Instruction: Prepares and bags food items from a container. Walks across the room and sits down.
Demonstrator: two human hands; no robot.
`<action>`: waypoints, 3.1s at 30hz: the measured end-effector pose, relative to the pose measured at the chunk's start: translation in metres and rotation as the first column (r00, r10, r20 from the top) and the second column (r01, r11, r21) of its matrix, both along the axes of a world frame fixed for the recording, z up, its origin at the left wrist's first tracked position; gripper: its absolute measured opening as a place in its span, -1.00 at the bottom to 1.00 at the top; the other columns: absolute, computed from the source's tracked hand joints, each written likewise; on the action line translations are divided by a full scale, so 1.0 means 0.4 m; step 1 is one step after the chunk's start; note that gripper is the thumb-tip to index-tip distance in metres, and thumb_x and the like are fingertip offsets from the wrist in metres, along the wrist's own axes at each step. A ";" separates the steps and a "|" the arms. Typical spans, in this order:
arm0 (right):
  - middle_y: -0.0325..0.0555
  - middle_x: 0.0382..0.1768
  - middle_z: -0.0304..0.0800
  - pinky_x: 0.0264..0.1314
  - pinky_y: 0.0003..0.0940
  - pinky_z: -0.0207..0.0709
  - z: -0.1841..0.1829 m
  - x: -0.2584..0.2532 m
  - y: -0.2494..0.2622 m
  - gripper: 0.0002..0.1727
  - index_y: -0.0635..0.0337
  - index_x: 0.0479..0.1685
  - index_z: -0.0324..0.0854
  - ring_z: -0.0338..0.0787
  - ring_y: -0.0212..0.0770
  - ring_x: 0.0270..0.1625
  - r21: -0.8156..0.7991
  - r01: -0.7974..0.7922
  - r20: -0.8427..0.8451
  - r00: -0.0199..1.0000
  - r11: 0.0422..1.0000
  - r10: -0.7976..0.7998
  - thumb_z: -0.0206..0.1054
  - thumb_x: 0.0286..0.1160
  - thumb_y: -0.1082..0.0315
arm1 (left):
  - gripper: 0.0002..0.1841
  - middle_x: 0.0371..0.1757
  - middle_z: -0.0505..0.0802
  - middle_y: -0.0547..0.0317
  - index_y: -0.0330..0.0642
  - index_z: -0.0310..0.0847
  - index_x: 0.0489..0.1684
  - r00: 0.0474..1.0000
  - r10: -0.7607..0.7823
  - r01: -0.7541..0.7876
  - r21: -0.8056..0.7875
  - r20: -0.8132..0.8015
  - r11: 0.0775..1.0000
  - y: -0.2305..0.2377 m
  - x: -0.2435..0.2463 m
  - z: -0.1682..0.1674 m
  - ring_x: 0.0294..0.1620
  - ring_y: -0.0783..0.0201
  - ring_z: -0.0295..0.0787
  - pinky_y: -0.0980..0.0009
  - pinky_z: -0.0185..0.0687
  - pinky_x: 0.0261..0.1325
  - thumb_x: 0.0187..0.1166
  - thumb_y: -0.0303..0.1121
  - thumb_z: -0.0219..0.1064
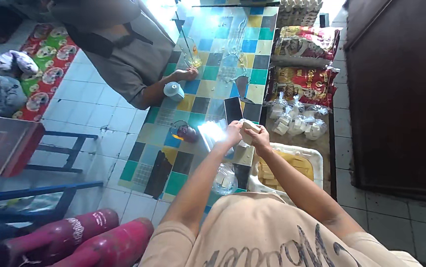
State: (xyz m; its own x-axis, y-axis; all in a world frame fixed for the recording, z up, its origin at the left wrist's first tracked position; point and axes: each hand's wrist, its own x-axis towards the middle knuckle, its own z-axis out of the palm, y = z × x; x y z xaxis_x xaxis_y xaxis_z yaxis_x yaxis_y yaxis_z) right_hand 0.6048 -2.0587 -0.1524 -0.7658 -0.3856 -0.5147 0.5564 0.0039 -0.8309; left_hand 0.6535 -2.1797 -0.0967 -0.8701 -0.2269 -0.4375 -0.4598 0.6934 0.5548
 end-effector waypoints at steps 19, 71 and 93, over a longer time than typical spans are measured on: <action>0.31 0.13 0.71 0.15 0.19 0.61 0.009 -0.063 -0.099 -0.57 0.40 0.26 0.59 0.74 0.17 0.11 0.525 -0.400 0.094 0.904 0.751 0.417 0.45 0.49 0.32 | -0.34 0.36 0.67 -0.41 -0.43 0.18 0.63 0.756 0.655 -0.620 0.320 -0.001 0.716 0.073 0.070 -0.066 0.35 -0.22 0.67 -0.08 0.57 0.38 0.61 -0.35 0.40; 0.32 0.33 0.61 0.21 0.02 0.65 -0.034 -0.018 0.067 -0.48 0.36 0.54 0.39 0.74 0.10 0.20 0.384 -0.292 0.104 0.956 0.876 0.273 0.20 0.82 0.14 | -0.25 0.46 0.57 -0.47 -0.39 0.21 0.67 0.894 0.444 -0.425 0.204 -0.055 0.882 0.091 0.008 -0.057 0.47 -0.32 0.55 -0.15 0.45 0.49 0.55 -0.26 0.49; 0.24 0.29 0.75 0.27 0.05 0.68 0.133 -0.161 0.218 -0.35 0.25 0.67 0.39 0.85 0.07 0.15 0.531 -0.549 -0.152 0.688 0.646 0.710 0.21 0.79 -0.03 | -0.57 0.71 0.41 -0.27 -0.12 0.61 0.49 0.952 0.196 -0.210 -0.035 -0.236 0.977 -0.007 0.178 0.063 0.61 -0.16 0.48 -0.05 0.49 0.51 0.71 -0.19 0.29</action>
State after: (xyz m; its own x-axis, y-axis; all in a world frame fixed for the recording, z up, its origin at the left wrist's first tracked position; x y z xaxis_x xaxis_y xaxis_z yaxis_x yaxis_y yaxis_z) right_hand 0.5403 -1.9716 -0.0990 -0.5593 -0.6474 -0.5176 -0.0135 0.6315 -0.7752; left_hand 0.7248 -2.1827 -0.0713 -0.8784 -0.4285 -0.2116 -0.4590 0.6334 0.6230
